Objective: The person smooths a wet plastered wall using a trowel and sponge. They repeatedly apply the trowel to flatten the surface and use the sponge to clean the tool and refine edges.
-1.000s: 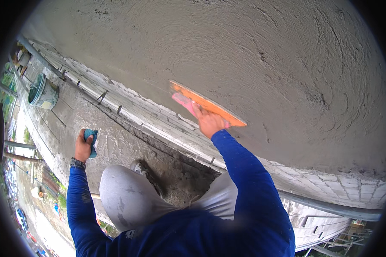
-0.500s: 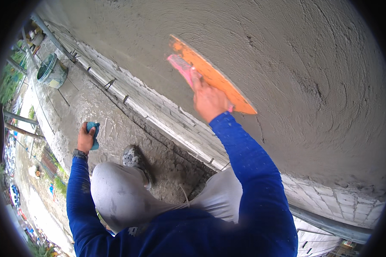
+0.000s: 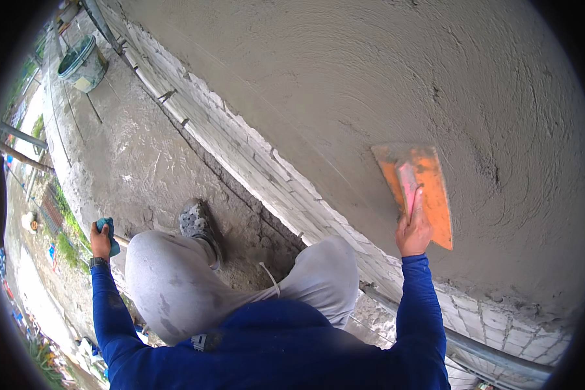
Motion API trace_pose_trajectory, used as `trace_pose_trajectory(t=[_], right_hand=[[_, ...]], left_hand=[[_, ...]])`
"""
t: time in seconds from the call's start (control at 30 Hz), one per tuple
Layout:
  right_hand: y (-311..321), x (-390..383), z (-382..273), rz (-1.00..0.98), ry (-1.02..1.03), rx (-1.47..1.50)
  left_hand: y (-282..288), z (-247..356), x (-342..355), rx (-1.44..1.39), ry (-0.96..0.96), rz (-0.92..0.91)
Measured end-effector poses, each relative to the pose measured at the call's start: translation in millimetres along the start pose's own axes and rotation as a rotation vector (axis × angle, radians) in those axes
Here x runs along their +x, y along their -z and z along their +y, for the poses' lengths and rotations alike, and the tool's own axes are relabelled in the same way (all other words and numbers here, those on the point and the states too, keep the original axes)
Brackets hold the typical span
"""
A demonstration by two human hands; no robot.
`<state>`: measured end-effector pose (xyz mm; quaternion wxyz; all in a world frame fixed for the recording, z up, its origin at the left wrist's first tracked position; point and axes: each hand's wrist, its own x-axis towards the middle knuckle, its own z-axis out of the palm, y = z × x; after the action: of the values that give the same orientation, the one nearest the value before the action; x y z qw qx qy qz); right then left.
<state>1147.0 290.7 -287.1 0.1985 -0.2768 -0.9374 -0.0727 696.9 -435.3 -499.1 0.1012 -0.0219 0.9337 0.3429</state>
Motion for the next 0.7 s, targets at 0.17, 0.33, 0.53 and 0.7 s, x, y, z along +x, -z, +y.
trace_pose_trajectory(t=[0.17,0.33,0.53,0.7], right_hand=[[6,171,-136,0.159,0.161,0.123],[-51,292,-276,-0.049,0.159,0.031],[-142,204,-219,-0.427,0.207,-0.033],[-17,40,-42,-0.924,0.108,-0.403]], left_hand=[[-44,81,29,0.138,-0.083,-0.058],[-112,160,72,0.020,-0.291,-0.113],[-97,198,71,0.016,-0.331,-0.358],[7,100,41,0.132,-0.071,-0.288]])
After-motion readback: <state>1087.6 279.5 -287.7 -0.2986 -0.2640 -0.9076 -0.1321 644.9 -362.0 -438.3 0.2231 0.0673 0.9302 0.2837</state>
